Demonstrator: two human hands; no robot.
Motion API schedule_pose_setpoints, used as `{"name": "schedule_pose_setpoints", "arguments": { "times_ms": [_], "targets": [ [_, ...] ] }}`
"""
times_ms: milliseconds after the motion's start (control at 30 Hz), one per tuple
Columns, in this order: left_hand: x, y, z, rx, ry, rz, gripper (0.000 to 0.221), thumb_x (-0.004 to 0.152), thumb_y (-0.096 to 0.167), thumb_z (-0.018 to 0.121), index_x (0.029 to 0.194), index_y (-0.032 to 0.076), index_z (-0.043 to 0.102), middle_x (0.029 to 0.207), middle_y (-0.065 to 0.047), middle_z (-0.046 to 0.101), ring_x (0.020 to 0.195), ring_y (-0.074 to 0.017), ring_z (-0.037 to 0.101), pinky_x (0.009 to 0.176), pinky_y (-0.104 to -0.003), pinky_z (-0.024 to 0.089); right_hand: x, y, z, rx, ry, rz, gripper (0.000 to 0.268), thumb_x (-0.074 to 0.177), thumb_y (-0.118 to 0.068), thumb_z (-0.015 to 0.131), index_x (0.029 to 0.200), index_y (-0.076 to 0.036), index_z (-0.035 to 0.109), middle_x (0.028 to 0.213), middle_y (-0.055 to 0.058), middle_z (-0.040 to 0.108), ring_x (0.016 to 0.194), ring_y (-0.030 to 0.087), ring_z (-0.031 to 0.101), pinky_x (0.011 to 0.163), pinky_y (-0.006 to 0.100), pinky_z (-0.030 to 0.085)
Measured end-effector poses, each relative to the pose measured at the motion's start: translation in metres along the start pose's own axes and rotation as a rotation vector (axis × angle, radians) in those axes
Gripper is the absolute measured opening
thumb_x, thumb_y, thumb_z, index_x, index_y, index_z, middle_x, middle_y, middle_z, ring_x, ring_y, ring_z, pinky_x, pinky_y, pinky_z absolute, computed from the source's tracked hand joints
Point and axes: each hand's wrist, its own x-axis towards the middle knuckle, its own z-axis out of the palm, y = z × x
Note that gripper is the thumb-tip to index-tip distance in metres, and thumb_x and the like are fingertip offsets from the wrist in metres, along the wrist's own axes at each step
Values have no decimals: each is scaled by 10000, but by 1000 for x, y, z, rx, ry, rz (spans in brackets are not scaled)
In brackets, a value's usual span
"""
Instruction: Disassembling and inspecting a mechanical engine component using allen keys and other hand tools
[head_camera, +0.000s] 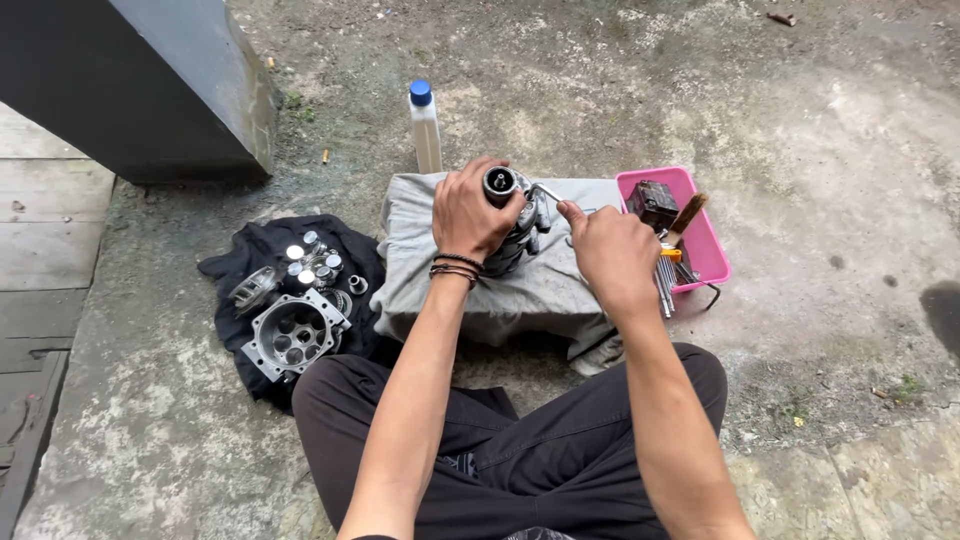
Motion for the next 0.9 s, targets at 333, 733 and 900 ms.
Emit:
{"name": "schedule_pose_setpoints", "arguments": {
  "times_ms": [333, 733, 900],
  "targets": [
    [1, -4, -3, 7, -48, -13, 523, 719, 500, 634, 1178, 261, 707, 1217, 0, 694, 1011, -287, 665, 959, -407, 444, 0, 2, 3, 7, 49, -59, 825, 1044, -717, 368, 940, -8, 778, 878, 311, 732, 930, 547, 705, 822, 607, 549],
    [1, 31, -11, 88, -57, -286, 745, 804, 595, 616, 1348, 89, 571, 1247, -195, 662, 1196, -380, 641, 1172, -618, 246, 11, 11, 15, -59, 19, -181, 720, 1062, -620, 307, 917, -110, 794, 818, 251, 738, 889, 516, 722, 794, 582, 555],
    [-1, 18, 11, 133, 50, -313, 608, 777, 573, 640, 1226, 164, 622, 1128, -86, 710, 1115, -312, 678, 1155, -574, 290, 6, 11, 16, 72, 60, -135, 622, 1048, -594, 410, 896, -109, 768, 784, 286, 717, 870, 538, 710, 781, 612, 549]
  ]
}}
